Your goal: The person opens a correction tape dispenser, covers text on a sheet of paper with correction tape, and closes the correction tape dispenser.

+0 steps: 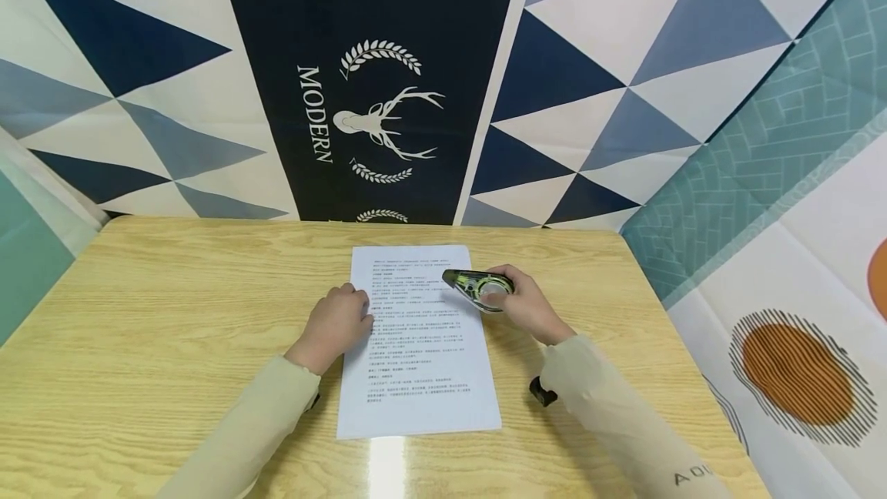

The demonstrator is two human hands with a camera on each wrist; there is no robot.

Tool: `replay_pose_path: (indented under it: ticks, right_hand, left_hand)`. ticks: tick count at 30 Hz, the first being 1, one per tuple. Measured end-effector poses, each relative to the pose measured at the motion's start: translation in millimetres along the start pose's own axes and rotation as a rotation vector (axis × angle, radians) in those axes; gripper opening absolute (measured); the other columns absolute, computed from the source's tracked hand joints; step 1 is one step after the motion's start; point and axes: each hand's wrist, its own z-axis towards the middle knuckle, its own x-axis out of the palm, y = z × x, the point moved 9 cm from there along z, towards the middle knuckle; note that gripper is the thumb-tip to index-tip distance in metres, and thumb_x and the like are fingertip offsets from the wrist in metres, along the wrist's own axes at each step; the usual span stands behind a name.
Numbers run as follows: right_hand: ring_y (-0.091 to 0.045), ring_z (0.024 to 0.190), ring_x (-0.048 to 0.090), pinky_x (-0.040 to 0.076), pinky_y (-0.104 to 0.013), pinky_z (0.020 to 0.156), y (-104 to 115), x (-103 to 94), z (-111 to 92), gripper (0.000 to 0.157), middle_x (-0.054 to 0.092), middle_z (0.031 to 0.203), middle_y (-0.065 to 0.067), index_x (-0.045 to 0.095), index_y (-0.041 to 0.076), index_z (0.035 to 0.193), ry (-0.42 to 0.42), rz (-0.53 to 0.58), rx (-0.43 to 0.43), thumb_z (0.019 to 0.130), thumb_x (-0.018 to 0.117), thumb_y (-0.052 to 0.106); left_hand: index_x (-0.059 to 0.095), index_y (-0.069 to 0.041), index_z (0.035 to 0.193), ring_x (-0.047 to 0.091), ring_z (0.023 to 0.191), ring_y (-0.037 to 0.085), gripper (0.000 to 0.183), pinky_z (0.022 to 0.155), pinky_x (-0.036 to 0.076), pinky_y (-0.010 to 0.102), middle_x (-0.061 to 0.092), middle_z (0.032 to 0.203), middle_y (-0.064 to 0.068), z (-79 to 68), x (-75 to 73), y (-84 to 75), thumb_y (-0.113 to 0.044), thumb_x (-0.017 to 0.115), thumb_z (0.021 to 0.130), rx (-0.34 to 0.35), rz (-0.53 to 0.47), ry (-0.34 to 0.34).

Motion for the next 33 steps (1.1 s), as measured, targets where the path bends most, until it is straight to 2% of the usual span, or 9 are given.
replay_pose_path:
  ticks: [4, 10, 19, 24, 28, 33]
  right_hand:
    - [-0.027, 0.106, 0.051, 0.045, -0.03, 0.083, 6, 1.2, 0, 0.045, 0.051, 0.127, -0.016, 0.049, 0.008, 0.128, 0.006, -0.005, -0.045, 0.084, 0.059, 0.012]
    - [-0.024, 0.099, 0.055, 0.046, -0.026, 0.079, 18, 5.3, -1, 0.041, 0.056, 0.119, -0.015, 0.053, 0.008, 0.123, 0.029, 0.003, -0.096, 0.083, 0.062, 0.012]
    - [-0.023, 0.097, 0.055, 0.045, -0.028, 0.082, 34, 13.2, -4, 0.038, 0.058, 0.117, -0.013, 0.055, 0.01, 0.119, 0.051, -0.043, -0.155, 0.081, 0.062, 0.011]
    - [-0.023, 0.099, 0.055, 0.044, -0.032, 0.086, 40, 20.2, -3, 0.036, 0.059, 0.116, -0.011, 0.056, 0.01, 0.117, 0.071, -0.061, -0.174, 0.081, 0.062, 0.01]
    - [-0.023, 0.097, 0.056, 0.045, -0.032, 0.085, 44, 25.5, -1, 0.035, 0.06, 0.114, -0.011, 0.056, 0.01, 0.116, 0.094, -0.063, -0.185, 0.081, 0.061, 0.009]
    - [-0.022, 0.096, 0.056, 0.045, -0.032, 0.085, 52, 31.5, 0, 0.035, 0.06, 0.113, -0.011, 0.057, 0.01, 0.115, 0.125, -0.055, -0.217, 0.081, 0.061, 0.008]
  left_hand:
    - [0.066, -0.001, 0.102, 0.057, 0.083, 0.025, 0.027, 0.072, 0.05, 0.04, 0.062, 0.092, 0.011, -0.9, -6.1, 0.2, -0.02, 0.064, 0.084, 0.011, -0.005, -0.027]
    - [0.065, -0.001, 0.108, 0.06, 0.092, 0.028, 0.031, 0.077, 0.051, 0.041, 0.064, 0.099, 0.013, -2.0, -18.2, -3.1, -0.022, 0.064, 0.086, 0.021, -0.041, -0.056]
    - [0.063, -0.001, 0.113, 0.06, 0.104, 0.031, 0.034, 0.088, 0.05, 0.043, 0.064, 0.11, 0.015, -5.6, -29.9, -9.3, -0.024, 0.063, 0.087, 0.049, -0.095, -0.067]
    - [0.062, -0.001, 0.114, 0.059, 0.106, 0.03, 0.035, 0.091, 0.049, 0.042, 0.063, 0.111, 0.015, -6.6, -35.2, -10.6, -0.024, 0.063, 0.088, 0.062, -0.148, -0.075]
    - [0.063, -0.001, 0.113, 0.06, 0.106, 0.028, 0.035, 0.093, 0.048, 0.041, 0.063, 0.111, 0.013, -8.3, -39.8, -13.1, -0.024, 0.063, 0.087, 0.079, -0.205, -0.07]
    - [0.062, -0.002, 0.114, 0.061, 0.105, 0.026, 0.037, 0.092, 0.049, 0.041, 0.063, 0.113, 0.011, -10.9, -45.6, -18.5, -0.026, 0.064, 0.087, 0.118, -0.23, -0.067]
